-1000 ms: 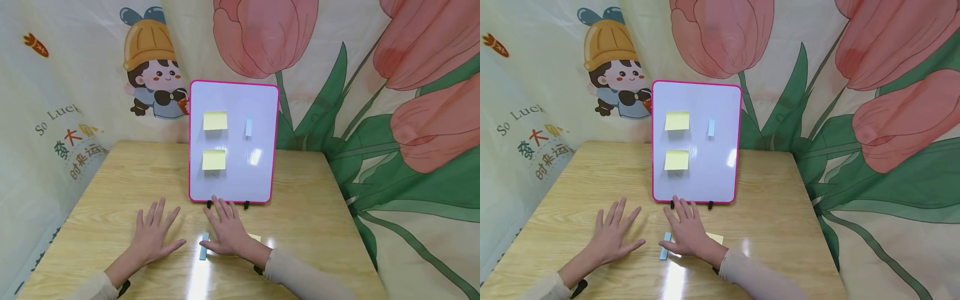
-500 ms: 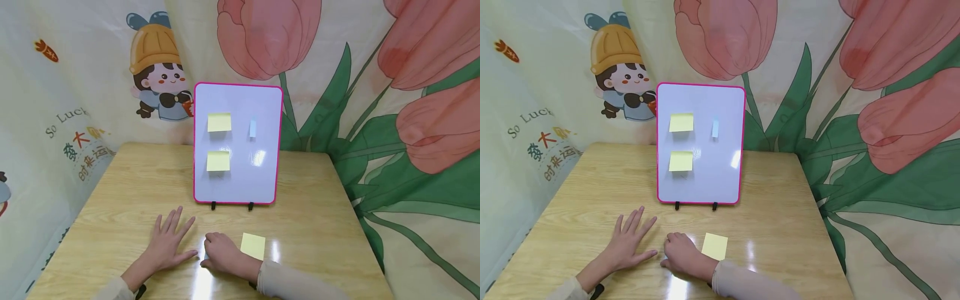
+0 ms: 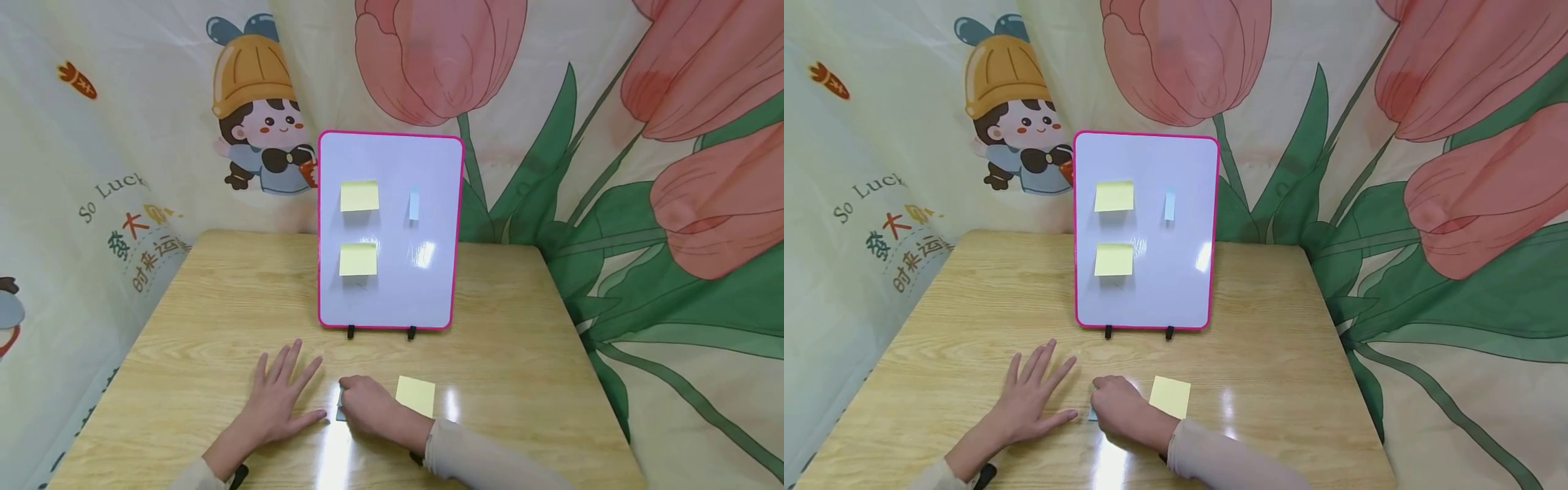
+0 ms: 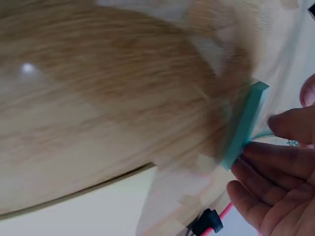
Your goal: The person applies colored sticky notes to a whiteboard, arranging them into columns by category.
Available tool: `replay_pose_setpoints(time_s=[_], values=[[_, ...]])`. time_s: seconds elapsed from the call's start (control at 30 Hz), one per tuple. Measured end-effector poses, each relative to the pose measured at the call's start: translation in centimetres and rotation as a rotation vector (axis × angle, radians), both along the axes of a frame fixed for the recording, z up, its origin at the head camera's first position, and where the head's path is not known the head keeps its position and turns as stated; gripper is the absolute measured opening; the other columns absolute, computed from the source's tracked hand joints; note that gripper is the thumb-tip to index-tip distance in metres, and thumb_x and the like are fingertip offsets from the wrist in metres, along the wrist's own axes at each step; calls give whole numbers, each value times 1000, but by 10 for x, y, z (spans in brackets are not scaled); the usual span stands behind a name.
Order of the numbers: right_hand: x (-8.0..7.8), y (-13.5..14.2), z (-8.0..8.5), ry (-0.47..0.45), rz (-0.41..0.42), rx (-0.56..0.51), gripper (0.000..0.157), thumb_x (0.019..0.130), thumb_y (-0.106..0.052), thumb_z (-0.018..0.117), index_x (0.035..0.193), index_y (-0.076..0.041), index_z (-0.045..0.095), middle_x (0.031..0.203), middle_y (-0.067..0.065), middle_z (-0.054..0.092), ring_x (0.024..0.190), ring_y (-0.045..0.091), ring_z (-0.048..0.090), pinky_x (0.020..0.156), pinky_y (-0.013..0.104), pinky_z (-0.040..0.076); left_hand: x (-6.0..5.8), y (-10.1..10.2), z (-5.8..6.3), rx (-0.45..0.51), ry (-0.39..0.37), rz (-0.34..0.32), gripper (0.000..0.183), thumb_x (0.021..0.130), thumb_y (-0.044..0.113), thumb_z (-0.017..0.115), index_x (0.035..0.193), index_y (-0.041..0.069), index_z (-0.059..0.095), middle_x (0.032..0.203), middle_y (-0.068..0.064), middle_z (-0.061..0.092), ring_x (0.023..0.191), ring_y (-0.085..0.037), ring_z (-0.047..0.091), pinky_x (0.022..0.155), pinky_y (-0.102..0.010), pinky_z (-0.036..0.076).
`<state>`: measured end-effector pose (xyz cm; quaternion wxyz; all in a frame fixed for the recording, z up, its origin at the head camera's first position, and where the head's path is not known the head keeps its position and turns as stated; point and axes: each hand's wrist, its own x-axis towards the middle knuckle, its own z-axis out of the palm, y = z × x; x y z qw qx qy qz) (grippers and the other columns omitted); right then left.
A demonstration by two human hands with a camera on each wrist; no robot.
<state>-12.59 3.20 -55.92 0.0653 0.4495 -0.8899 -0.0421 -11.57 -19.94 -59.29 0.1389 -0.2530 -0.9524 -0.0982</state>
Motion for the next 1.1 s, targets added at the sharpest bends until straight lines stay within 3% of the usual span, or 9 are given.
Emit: replay_pose_setpoints(time_s=[0.1, 0.2, 0.4, 0.53, 0.7, 0.83, 0.97, 1.1], values=[[-3, 3, -2, 58, 49, -2, 15, 76, -24, 73, 62, -21, 67, 76, -10, 55, 61, 3, 45, 60, 18, 47, -4, 3, 4, -26, 12, -35, 95, 76, 78, 60, 151, 22, 42, 159, -26, 25, 140, -48, 33, 107, -73, 19], [-7, 4, -4, 51, 56, -65, 20, 79, -20, 71, 61, -21, 64, 75, -10, 57, 59, 1, 47, 58, 16, 47, -8, 8, 8, -70, 47, -73, 96, 73, 78, 62, 149, 21, 46, 157, -27, 29, 138, -48, 38, 105, -74, 22], [-17, 6, -3, -93, -8, -236, 24, 88, -16, 69, 66, -19, 62, 66, -12, 61, 54, -3, 49, 57, 13, 43, -17, 22, 15, -145, 1, -101, 97, 76, 80, 58, 149, 18, 44, 157, -26, 29, 139, -48, 37, 108, -73, 20], [-20, 5, -1, -149, -6, -294, 14, 88, -14, 69, 75, -18, 71, 68, -13, 66, 59, -4, 57, 59, 10, 46, -19, 32, 16, -185, -49, -85, 100, 76, 81, 57, 149, 14, 43, 157, -26, 29, 140, -47, 37, 110, -73, 19], [-22, 4, 2, -197, -38, -289, 14, 90, -17, 68, 79, -19, 75, 69, -13, 68, 59, -3, 59, 60, 12, 47, -19, 41, 17, -250, -117, -74, 103, 76, 80, 58, 151, 10, 40, 159, -27, 26, 141, -47, 35, 110, -72, 18], [-26, 6, 5, -249, -60, -287, 12, 91, -20, 69, 85, -21, 80, 77, -14, 74, 67, -4, 65, 66, 12, 50, -17, 45, 22, -282, -203, -26, 108, 76, 81, 58, 152, 8, 36, 160, -27, 23, 142, -48, 32, 111, -72, 17], [-35, 10, 6, -367, -143, -323, 10, 90, -21, 72, 92, -21, 82, 86, -13, 76, 77, -3, 68, 69, 11, 50, -16, 47, 25, -326, -267, 29, 111, 75, 85, 53, 155, 11, 31, 162, -25, 18, 144, -47, 29, 113, -71, 15], [-46, 15, 10, -531, -253, -408, 8, 87, -19, 75, 89, -18, 82, 87, -9, 77, 81, 1, 70, 71, 13, 51, -16, 48, 28, -350, -283, 50, 108, 76, 86, 49, 156, 16, 30, 163, -23, 16, 146, -45, 28, 114, -70, 13]])
